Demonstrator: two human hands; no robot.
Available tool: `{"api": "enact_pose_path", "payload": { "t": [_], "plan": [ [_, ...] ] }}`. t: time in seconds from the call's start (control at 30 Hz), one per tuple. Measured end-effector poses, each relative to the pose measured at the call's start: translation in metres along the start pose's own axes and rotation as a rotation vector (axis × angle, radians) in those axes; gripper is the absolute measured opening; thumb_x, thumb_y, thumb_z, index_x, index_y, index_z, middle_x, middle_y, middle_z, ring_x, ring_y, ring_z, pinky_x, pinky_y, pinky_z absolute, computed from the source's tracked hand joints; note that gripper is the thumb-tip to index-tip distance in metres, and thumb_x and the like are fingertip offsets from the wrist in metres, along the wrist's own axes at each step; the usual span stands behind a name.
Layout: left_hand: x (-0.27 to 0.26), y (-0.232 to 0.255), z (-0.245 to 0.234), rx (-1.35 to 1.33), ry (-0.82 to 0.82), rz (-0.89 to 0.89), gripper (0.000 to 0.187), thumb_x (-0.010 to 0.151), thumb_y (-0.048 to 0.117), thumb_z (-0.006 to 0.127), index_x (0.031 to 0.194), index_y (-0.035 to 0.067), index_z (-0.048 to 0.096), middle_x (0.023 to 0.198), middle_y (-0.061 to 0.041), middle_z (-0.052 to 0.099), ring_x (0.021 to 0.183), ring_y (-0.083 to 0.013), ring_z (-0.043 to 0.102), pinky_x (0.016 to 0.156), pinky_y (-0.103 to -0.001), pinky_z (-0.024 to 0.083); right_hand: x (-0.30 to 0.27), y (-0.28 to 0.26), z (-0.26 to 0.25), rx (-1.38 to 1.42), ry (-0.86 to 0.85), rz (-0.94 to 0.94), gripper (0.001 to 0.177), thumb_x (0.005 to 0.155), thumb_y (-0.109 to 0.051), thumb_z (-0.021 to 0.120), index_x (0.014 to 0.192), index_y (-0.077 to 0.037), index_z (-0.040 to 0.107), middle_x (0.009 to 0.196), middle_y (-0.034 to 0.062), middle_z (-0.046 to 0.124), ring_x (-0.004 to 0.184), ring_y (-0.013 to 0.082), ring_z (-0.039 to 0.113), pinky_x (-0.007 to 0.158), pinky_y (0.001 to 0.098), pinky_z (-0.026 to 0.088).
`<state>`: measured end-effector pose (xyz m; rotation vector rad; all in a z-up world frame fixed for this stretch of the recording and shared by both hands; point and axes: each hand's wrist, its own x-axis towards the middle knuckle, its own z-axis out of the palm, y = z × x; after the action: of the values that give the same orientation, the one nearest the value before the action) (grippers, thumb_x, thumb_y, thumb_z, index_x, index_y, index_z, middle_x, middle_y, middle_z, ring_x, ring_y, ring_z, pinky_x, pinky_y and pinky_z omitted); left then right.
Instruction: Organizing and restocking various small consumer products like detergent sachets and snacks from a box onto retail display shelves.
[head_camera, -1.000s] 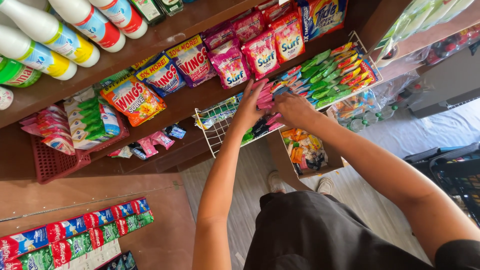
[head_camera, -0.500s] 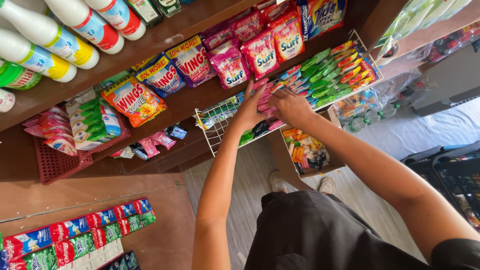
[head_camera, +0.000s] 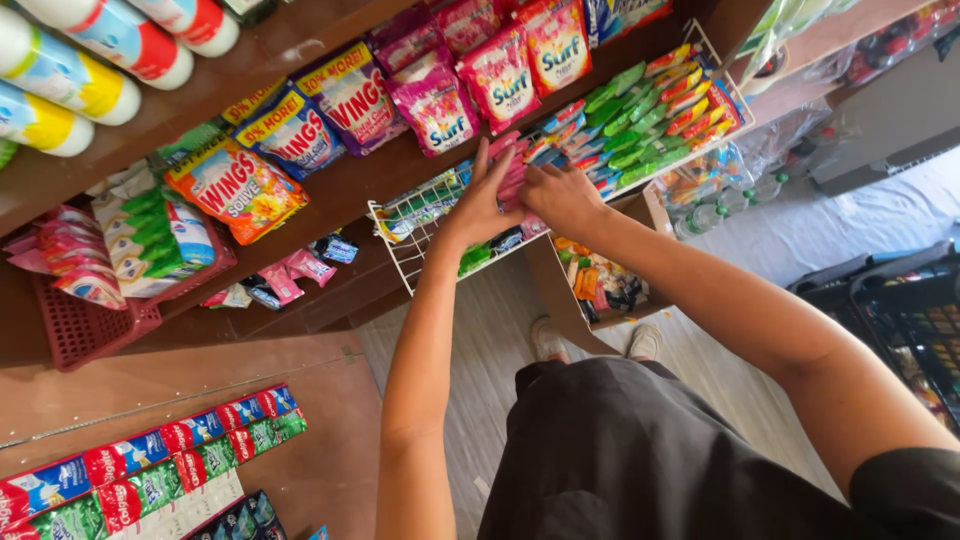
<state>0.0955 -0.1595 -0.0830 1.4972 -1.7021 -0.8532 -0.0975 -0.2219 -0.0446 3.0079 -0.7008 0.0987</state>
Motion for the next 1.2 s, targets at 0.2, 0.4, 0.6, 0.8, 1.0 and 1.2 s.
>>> {"api": "enact_pose_path", "payload": {
  "t": [0.2,0.4,0.6,0.8,1.0,1.2],
  "plan": [
    [-0.008,-0.001,0.014,-0.027,0.005,0.086,0.116,0.070,0.013,0.095,0.164,0.020,0.028,0.170,-0.030,-0.005,0.160,-0.0452,0.009,0.124,-0.044,0.035,-0.021,0.001,-0.003,0.121,0.068,0.056,0.019,0.078,-0.013,0.069,0.096,-0.015,0.074,0.111,0.0101,0.067,0.105,0.0291,0.067,0.071,0.0418,0.058],
    [-0.007,0.023,0.003,0.050,0.001,0.043,0.117,0.073,0.017,0.098,0.165,0.018,0.025,0.170,-0.030,-0.003,0.160,-0.0450,0.017,0.123,-0.045,0.037,-0.056,0.002,-0.036,0.377,0.238,0.054,0.024,0.082,-0.021,0.078,0.102,-0.010,0.072,0.109,0.0087,0.065,0.107,0.0308,0.064,0.084,0.0452,0.056],
    [-0.008,0.018,0.005,0.136,0.035,-0.005,0.117,0.071,0.018,0.099,0.163,0.018,0.027,0.170,-0.027,0.004,0.156,-0.0453,0.025,0.122,-0.046,0.039,-0.101,-0.010,-0.049,0.604,0.357,0.119,0.019,0.093,-0.015,0.076,0.111,-0.009,0.074,0.111,0.0108,0.066,0.106,0.0318,0.064,0.088,0.0433,0.055],
    [-0.005,0.015,0.012,0.131,0.045,-0.003,0.115,0.071,0.015,0.097,0.164,0.018,0.030,0.172,-0.023,0.007,0.156,-0.0402,0.029,0.122,-0.043,0.042,-0.145,-0.028,-0.029,0.781,0.360,0.318,0.016,0.095,-0.013,0.074,0.110,-0.008,0.072,0.103,0.0117,0.067,0.102,0.0325,0.065,0.088,0.0428,0.055],
    [-0.003,0.026,0.007,0.282,0.008,-0.024,0.110,0.074,0.022,0.096,0.162,0.018,0.031,0.173,-0.018,0.009,0.153,-0.0386,0.034,0.115,-0.044,0.047,-0.150,-0.049,-0.032,0.862,0.259,0.343,0.023,0.092,-0.011,0.070,0.115,-0.011,0.072,0.111,0.0126,0.066,0.100,0.0322,0.067,0.083,0.0417,0.057],
    [0.003,0.047,0.001,0.382,-0.082,-0.090,0.122,0.061,0.031,0.100,0.159,0.019,0.029,0.169,-0.019,0.012,0.142,-0.0415,0.046,0.102,-0.046,0.052,-0.134,-0.067,0.012,0.788,-0.027,0.408,0.051,0.094,-0.020,0.064,0.144,-0.019,0.053,0.116,0.0145,0.064,0.098,0.0384,0.067,0.077,0.0507,0.056]
  ]
}}
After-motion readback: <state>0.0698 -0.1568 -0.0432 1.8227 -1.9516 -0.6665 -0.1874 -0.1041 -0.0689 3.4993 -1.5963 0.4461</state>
